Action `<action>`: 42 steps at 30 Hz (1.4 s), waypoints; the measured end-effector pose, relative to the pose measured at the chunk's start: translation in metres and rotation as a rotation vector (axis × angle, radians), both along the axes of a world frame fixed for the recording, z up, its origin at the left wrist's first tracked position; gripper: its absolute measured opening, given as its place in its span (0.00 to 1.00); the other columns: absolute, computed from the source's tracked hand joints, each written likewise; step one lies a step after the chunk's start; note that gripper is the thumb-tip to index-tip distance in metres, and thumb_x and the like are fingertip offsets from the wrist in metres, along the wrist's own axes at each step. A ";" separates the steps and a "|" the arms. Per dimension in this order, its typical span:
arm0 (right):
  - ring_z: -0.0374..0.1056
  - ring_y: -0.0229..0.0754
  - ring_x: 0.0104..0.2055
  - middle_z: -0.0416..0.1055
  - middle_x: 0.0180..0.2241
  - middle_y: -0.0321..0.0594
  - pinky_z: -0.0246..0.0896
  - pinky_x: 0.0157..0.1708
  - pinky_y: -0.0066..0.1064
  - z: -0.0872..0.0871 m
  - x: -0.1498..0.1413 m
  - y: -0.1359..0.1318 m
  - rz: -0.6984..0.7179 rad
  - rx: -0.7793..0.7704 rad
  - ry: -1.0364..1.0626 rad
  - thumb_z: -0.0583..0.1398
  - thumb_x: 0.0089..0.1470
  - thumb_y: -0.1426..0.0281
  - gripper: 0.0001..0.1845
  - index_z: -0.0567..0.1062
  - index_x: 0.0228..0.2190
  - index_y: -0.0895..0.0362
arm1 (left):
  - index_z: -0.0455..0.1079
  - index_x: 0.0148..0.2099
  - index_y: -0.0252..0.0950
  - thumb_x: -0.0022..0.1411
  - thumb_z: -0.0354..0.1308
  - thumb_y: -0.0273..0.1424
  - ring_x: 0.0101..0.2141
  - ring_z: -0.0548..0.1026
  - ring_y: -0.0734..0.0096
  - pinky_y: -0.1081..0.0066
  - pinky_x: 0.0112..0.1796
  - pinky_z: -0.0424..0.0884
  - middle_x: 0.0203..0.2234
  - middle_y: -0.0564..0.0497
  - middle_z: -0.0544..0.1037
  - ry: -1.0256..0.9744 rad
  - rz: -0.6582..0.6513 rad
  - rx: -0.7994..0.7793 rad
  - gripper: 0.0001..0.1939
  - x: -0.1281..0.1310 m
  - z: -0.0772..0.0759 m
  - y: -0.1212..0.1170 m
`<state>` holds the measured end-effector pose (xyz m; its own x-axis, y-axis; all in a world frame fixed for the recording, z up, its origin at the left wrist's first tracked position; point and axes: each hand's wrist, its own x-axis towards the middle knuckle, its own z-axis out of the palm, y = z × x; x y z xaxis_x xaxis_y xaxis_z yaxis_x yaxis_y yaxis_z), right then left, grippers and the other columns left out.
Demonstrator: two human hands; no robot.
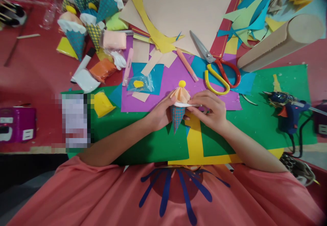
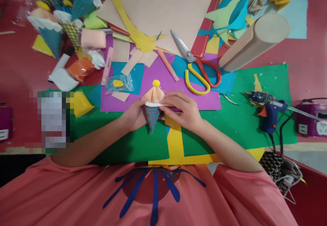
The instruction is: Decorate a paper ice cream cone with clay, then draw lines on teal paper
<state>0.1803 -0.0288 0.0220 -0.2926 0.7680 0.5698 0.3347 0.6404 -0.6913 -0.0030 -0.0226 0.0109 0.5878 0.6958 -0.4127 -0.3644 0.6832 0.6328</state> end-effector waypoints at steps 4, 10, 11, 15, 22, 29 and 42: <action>0.75 0.38 0.36 0.76 0.32 0.39 0.71 0.35 0.28 -0.002 -0.001 0.000 -0.014 0.001 0.002 0.65 0.54 0.74 0.06 0.74 0.36 0.55 | 0.69 0.54 0.41 0.49 0.68 0.51 0.50 0.76 0.51 0.55 0.48 0.75 0.46 0.47 0.79 -0.047 0.013 -0.016 0.34 0.001 0.002 0.001; 0.74 0.38 0.35 0.75 0.33 0.37 0.71 0.32 0.29 -0.002 -0.002 -0.002 -0.007 -0.065 0.015 0.65 0.55 0.69 0.08 0.72 0.37 0.54 | 0.71 0.52 0.35 0.43 0.73 0.49 0.51 0.75 0.49 0.58 0.51 0.72 0.44 0.44 0.80 -0.017 0.044 0.021 0.37 0.000 0.000 0.000; 0.73 0.37 0.34 0.74 0.32 0.37 0.71 0.31 0.28 -0.002 -0.002 -0.003 -0.011 -0.095 0.018 0.65 0.55 0.68 0.09 0.72 0.37 0.54 | 0.71 0.52 0.35 0.43 0.73 0.48 0.51 0.75 0.50 0.58 0.50 0.72 0.44 0.44 0.79 -0.008 0.059 0.014 0.37 -0.001 -0.001 0.000; 0.72 0.37 0.33 0.74 0.32 0.37 0.71 0.31 0.28 -0.001 -0.002 -0.002 -0.024 -0.103 0.003 0.65 0.54 0.69 0.09 0.72 0.38 0.54 | 0.71 0.49 0.37 0.44 0.72 0.47 0.52 0.74 0.51 0.59 0.50 0.73 0.45 0.46 0.79 -0.035 0.140 -0.010 0.33 0.000 0.000 0.002; 0.74 0.40 0.36 0.76 0.32 0.38 0.72 0.34 0.33 0.000 0.000 -0.001 -0.021 -0.012 -0.036 0.63 0.57 0.71 0.03 0.74 0.36 0.54 | 0.72 0.46 0.35 0.45 0.71 0.43 0.55 0.73 0.47 0.56 0.51 0.74 0.47 0.45 0.79 -0.111 0.143 -0.051 0.29 0.004 0.009 0.004; 0.75 0.39 0.36 0.77 0.33 0.38 0.71 0.35 0.31 -0.001 0.000 -0.002 -0.040 -0.023 -0.039 0.63 0.57 0.72 0.04 0.75 0.36 0.54 | 0.71 0.48 0.34 0.48 0.67 0.38 0.56 0.72 0.47 0.55 0.52 0.74 0.45 0.45 0.80 -0.104 0.148 -0.114 0.25 0.003 0.007 0.004; 0.71 0.35 0.30 0.74 0.31 0.35 0.69 0.28 0.26 -0.001 -0.002 -0.004 -0.091 -0.171 -0.017 0.65 0.56 0.66 0.07 0.72 0.34 0.54 | 0.72 0.49 0.38 0.43 0.74 0.44 0.51 0.76 0.50 0.54 0.53 0.71 0.41 0.47 0.81 -0.099 0.114 -0.083 0.31 0.002 0.002 0.000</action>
<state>0.1781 -0.0326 0.0214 -0.2264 0.8768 0.4242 0.3987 0.4808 -0.7810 -0.0011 -0.0224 0.0133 0.5479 0.7260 -0.4156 -0.4999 0.6825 0.5333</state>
